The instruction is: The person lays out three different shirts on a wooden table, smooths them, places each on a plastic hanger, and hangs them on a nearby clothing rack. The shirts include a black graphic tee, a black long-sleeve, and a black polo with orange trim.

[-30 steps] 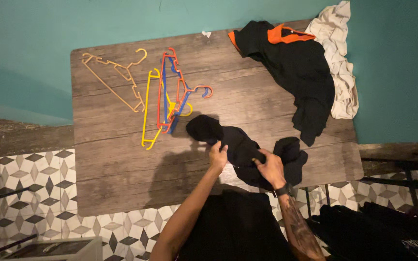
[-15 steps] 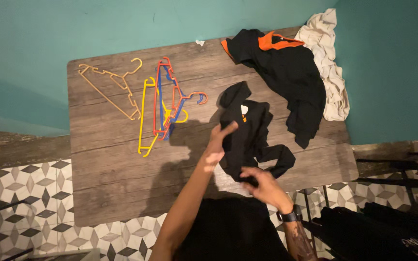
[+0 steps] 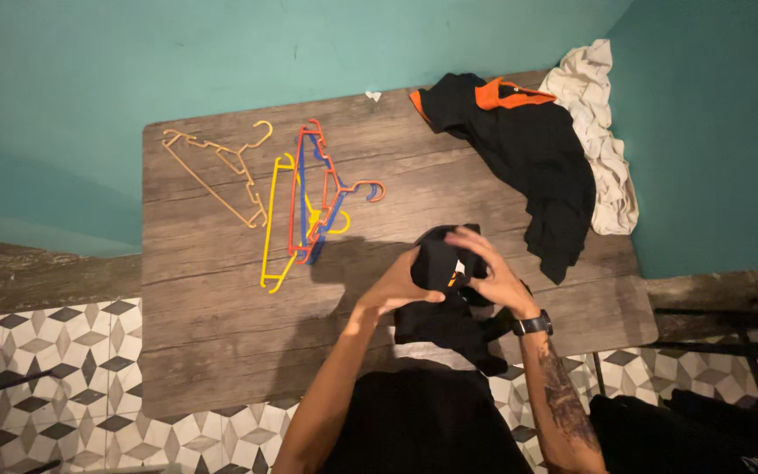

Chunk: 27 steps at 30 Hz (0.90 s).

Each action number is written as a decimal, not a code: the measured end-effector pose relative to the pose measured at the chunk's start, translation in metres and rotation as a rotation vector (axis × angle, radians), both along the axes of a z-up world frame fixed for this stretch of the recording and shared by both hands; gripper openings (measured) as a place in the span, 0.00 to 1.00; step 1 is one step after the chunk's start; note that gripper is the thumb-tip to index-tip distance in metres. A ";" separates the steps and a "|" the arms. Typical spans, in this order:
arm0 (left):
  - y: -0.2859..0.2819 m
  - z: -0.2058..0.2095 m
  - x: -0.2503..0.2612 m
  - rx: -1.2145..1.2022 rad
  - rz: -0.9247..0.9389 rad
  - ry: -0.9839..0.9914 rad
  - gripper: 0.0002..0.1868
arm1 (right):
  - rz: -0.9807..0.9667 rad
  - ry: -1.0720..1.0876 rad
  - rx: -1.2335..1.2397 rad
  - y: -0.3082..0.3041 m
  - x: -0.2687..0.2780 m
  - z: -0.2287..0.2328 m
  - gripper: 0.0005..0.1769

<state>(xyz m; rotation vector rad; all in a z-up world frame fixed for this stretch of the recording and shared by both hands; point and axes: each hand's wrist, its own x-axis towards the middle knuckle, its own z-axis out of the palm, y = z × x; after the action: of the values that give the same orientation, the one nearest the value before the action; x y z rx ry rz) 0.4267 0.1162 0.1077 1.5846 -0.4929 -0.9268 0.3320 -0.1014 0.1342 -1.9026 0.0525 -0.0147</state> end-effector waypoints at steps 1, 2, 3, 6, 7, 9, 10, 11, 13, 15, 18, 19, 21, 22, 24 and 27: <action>0.003 -0.001 0.004 -0.051 -0.025 0.010 0.53 | 0.066 0.038 0.076 -0.004 0.003 -0.002 0.29; 0.007 -0.002 0.008 -0.100 -0.051 0.023 0.52 | 0.132 0.080 0.154 -0.006 0.002 -0.005 0.23; 0.011 -0.002 0.012 -0.149 -0.077 0.036 0.50 | 0.131 0.101 0.164 -0.008 0.002 -0.008 0.19; 0.013 0.002 0.025 0.028 -0.017 -0.155 0.43 | 0.099 0.142 0.139 -0.016 -0.004 -0.013 0.12; 0.014 0.005 0.027 0.040 0.069 -0.151 0.37 | 0.070 0.138 0.091 -0.018 -0.007 -0.014 0.12; 0.014 0.013 0.032 0.058 0.238 -0.149 0.26 | 0.020 0.190 0.089 -0.021 -0.012 -0.011 0.10; 0.016 0.019 0.034 0.019 0.271 -0.138 0.25 | 0.001 0.251 0.137 -0.021 -0.016 -0.007 0.08; 0.017 0.024 0.037 -0.020 0.305 -0.127 0.23 | -0.019 0.311 0.185 -0.020 -0.016 -0.001 0.06; 0.018 0.032 0.038 -0.138 0.300 -0.042 0.21 | -0.182 0.455 0.209 -0.009 -0.012 0.013 0.11; 0.017 0.036 0.035 -0.294 0.222 0.112 0.19 | -0.289 0.393 0.118 0.004 -0.007 0.029 0.21; 0.014 0.041 0.032 -0.285 0.151 0.404 0.19 | -0.300 -0.007 -0.152 0.013 0.005 0.042 0.37; 0.013 0.042 0.032 -0.298 0.113 0.426 0.19 | -0.273 -0.133 -0.216 0.013 0.008 0.041 0.40; 0.013 0.043 0.029 -0.320 0.041 0.471 0.20 | -0.177 -0.242 -0.241 0.009 0.012 0.030 0.37; 0.014 0.043 0.030 -0.321 0.022 0.413 0.19 | -0.111 -0.229 -0.205 0.004 0.014 0.022 0.30; 0.014 0.044 0.031 -0.321 -0.016 0.296 0.18 | -0.125 -0.075 -0.097 -0.005 0.013 0.001 0.20; 0.013 0.056 0.034 -0.268 0.116 0.084 0.24 | -0.302 0.163 0.156 -0.028 0.012 -0.016 0.12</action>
<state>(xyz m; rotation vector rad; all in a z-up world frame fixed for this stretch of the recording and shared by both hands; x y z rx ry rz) 0.4606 0.1289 0.1641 1.3123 -0.4412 -0.7999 0.3436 -0.1290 0.1177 -1.7215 0.4389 -0.0591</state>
